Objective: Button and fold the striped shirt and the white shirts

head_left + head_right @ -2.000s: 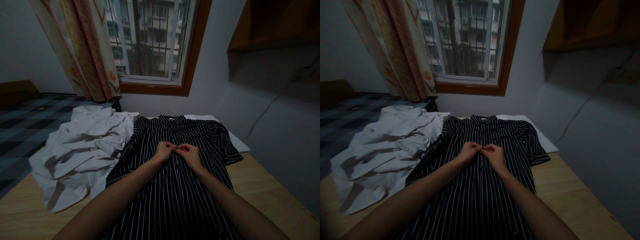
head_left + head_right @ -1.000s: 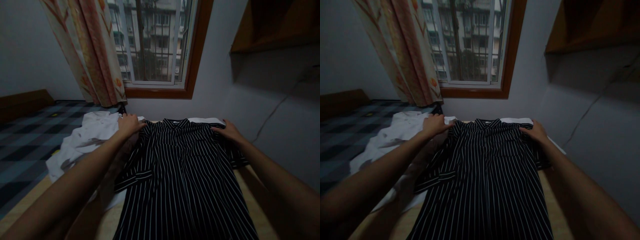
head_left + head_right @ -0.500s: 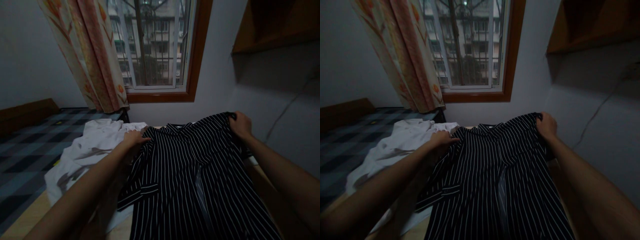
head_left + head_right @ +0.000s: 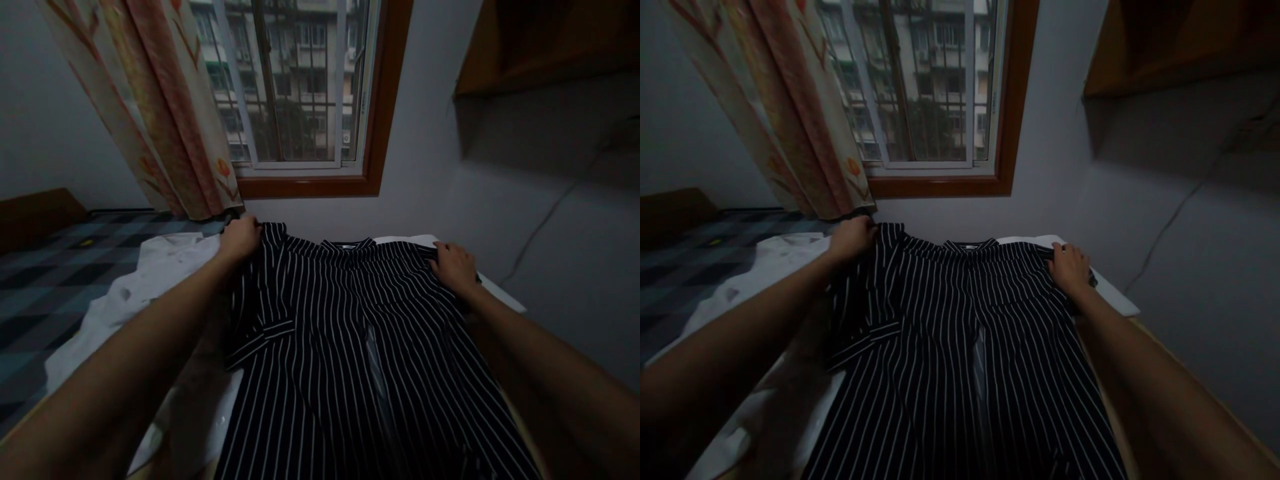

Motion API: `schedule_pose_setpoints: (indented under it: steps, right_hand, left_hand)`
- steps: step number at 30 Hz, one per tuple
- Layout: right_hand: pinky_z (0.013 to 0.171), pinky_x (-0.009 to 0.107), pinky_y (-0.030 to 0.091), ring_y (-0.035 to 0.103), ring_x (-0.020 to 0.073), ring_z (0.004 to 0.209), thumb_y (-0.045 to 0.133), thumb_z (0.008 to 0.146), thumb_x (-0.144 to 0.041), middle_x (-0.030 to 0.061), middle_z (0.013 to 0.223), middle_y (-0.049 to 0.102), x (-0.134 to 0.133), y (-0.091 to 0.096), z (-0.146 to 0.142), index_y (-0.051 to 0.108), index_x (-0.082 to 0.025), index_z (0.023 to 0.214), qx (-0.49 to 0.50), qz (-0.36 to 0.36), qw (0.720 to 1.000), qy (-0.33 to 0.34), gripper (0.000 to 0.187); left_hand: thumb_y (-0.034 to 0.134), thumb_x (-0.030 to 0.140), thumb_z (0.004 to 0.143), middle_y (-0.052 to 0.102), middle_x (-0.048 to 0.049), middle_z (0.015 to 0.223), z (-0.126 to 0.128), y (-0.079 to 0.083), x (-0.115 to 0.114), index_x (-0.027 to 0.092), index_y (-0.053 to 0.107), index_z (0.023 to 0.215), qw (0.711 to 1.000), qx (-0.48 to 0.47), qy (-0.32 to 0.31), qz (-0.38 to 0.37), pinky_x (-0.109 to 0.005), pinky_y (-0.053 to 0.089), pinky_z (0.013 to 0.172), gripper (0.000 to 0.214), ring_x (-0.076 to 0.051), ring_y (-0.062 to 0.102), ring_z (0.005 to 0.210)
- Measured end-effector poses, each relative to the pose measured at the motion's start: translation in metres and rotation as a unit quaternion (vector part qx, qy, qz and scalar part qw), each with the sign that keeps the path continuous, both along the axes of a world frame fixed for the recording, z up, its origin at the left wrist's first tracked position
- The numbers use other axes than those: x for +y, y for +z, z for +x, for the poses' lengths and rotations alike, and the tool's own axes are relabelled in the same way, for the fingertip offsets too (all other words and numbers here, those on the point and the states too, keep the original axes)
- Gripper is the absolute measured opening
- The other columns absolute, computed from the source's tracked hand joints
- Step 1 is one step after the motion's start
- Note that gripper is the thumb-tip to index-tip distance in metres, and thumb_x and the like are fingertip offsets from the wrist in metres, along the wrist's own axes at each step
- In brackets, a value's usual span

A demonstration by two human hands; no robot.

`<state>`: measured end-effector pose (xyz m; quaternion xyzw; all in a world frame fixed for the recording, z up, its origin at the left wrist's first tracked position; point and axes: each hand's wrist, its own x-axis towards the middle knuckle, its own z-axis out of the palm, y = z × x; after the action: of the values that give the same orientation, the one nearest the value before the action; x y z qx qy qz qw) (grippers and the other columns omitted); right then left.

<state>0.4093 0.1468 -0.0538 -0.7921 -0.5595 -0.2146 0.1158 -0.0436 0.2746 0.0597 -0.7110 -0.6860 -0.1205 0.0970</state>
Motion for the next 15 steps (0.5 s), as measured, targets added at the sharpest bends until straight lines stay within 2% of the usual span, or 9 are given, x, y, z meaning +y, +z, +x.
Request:
schedule_pose_setpoints:
  steps: [2, 4, 6, 8, 10, 12, 13, 15]
  right_hand:
    - [0.09, 0.048, 0.04, 0.05, 0.0345, 0.111, 0.048, 0.089, -0.033, 0.0209, 0.122, 0.055, -0.009, 0.002, -0.013, 0.046, -0.012, 0.131, 0.034, 0.04, 0.998, 0.042, 0.047]
    - [0.095, 0.049, 0.039, 0.049, 0.0336, 0.116, 0.05, 0.088, -0.036, 0.0191, 0.125, 0.054, -0.029, 0.005, -0.031, 0.049, -0.014, 0.129, 0.077, 0.069, 0.988, 0.114, 0.046]
    - [0.101, 0.049, 0.037, 0.046, 0.0317, 0.121, 0.052, 0.087, -0.039, 0.016, 0.127, 0.053, -0.064, 0.01, -0.052, 0.053, -0.017, 0.125, 0.128, 0.063, 0.968, 0.206, 0.044]
    - [0.106, 0.049, 0.036, 0.045, 0.0293, 0.125, 0.053, 0.087, -0.042, 0.0126, 0.133, 0.051, -0.112, 0.014, -0.072, 0.054, -0.022, 0.126, 0.184, 0.005, 0.938, 0.292, 0.043]
    - [0.104, 0.047, 0.04, 0.048, 0.027, 0.124, 0.056, 0.087, -0.043, 0.0093, 0.136, 0.051, -0.167, 0.012, -0.088, 0.051, -0.028, 0.131, 0.253, -0.105, 0.902, 0.333, 0.047]
    - [0.101, 0.048, 0.044, 0.052, 0.029, 0.121, 0.067, 0.079, -0.043, 0.0085, 0.137, 0.052, -0.22, 0.003, -0.095, 0.048, -0.032, 0.135, 0.304, -0.207, 0.872, 0.321, 0.061]
    - [0.1, 0.049, 0.045, 0.052, 0.0311, 0.121, 0.073, 0.073, -0.041, 0.0086, 0.137, 0.052, -0.243, -0.004, -0.096, 0.049, -0.034, 0.135, 0.322, -0.238, 0.865, 0.301, 0.067]
    - [0.098, 0.048, 0.047, 0.055, 0.0322, 0.117, 0.079, 0.066, -0.039, 0.0084, 0.134, 0.056, -0.281, -0.017, -0.095, 0.052, -0.036, 0.132, 0.357, -0.276, 0.85, 0.272, 0.071]
  left_hand:
    - [0.043, 0.026, 0.092, 0.063, -0.0214, 0.111, 0.003, 0.004, -0.007, 0.01, 0.06, 0.114, 0.997, 0.071, -0.025, 0.034, -0.043, 0.046, 0.083, 0.032, -0.035, 0.06, 0.104]
    - [0.042, 0.022, 0.092, 0.062, -0.0209, 0.111, 0.015, 0.0, -0.026, 0.01, 0.06, 0.112, 0.984, 0.144, -0.075, 0.07, -0.044, 0.043, 0.086, 0.03, -0.035, 0.057, 0.107]
    - [0.043, 0.025, 0.092, 0.06, -0.0192, 0.114, 0.032, -0.009, -0.058, 0.011, 0.06, 0.111, 0.968, 0.177, -0.159, 0.078, -0.044, 0.04, 0.09, 0.028, -0.034, 0.052, 0.112]
    - [0.047, 0.034, 0.092, 0.06, -0.0164, 0.117, 0.047, -0.021, -0.103, 0.014, 0.059, 0.114, 0.942, 0.171, -0.287, 0.033, -0.044, 0.04, 0.092, 0.032, -0.032, 0.052, 0.113]
    - [0.05, 0.048, 0.09, 0.056, -0.0127, 0.128, 0.055, -0.035, -0.157, 0.019, 0.056, 0.123, 0.879, 0.13, -0.456, -0.05, -0.044, 0.04, 0.095, 0.044, -0.03, 0.052, 0.115]
    - [0.052, 0.058, 0.086, 0.046, -0.0095, 0.143, 0.054, -0.049, -0.209, 0.025, 0.049, 0.134, 0.795, 0.079, -0.587, -0.131, -0.047, 0.035, 0.103, 0.058, -0.03, 0.045, 0.127]
    - [0.053, 0.06, 0.084, 0.043, -0.0077, 0.146, 0.051, -0.056, -0.231, 0.028, 0.047, 0.136, 0.763, 0.057, -0.623, -0.164, -0.05, 0.032, 0.106, 0.061, -0.031, 0.041, 0.131]
    - [0.055, 0.061, 0.082, 0.038, -0.0072, 0.15, 0.043, -0.067, -0.263, 0.029, 0.044, 0.139, 0.73, 0.035, -0.642, -0.231, -0.053, 0.026, 0.11, 0.067, -0.033, 0.035, 0.136]
